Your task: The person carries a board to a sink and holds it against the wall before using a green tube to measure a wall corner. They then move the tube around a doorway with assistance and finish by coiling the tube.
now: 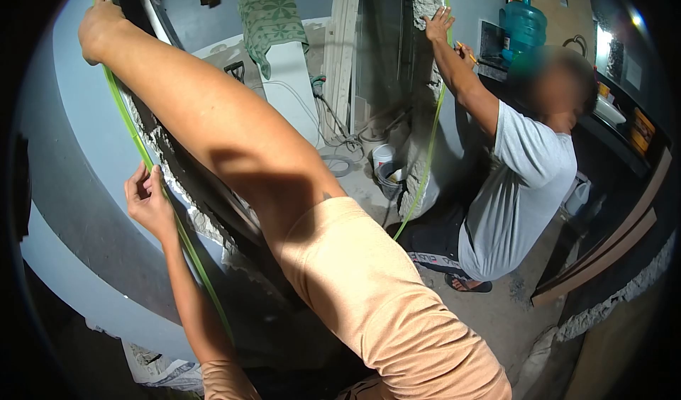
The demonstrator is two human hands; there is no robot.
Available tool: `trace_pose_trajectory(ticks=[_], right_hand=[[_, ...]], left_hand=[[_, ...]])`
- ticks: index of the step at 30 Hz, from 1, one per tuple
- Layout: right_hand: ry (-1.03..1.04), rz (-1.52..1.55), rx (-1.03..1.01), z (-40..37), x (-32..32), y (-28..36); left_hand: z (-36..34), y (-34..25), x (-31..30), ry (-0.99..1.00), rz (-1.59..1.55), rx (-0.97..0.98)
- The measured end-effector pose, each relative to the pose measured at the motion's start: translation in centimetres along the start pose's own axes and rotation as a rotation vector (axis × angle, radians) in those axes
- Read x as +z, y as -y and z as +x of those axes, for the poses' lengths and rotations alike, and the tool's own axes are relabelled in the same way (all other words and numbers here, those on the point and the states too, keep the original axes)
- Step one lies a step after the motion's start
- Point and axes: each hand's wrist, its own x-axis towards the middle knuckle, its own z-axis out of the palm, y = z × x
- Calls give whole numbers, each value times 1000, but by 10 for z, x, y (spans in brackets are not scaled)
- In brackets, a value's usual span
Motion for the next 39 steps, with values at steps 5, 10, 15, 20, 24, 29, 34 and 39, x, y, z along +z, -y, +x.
trace_pose_trajectory(ticks=[5,10,15,20,24,29,34,39], right_hand=[[-31,28,13,1,1,1],[-43,122,56,2,7,1],[-9,172,44,-2,3,-2],[-101,171,41,-5,12,-2],[-63,202,85,9,30,7],[-49,259,97,15,32,7],[-137,117,36,3,23,2],[-138,1277,475,-9,7,1]], left_hand=[[0,-3,-1,6,10,-1],[1,-1,0,4,3,3],[1,4,2,0,-7,5],[2,6,2,6,4,20],[3,16,1,7,-27,-16],[3,18,1,7,-3,-7],[4,16,1,5,-28,-18],[5,6,0,-11,4,30]])
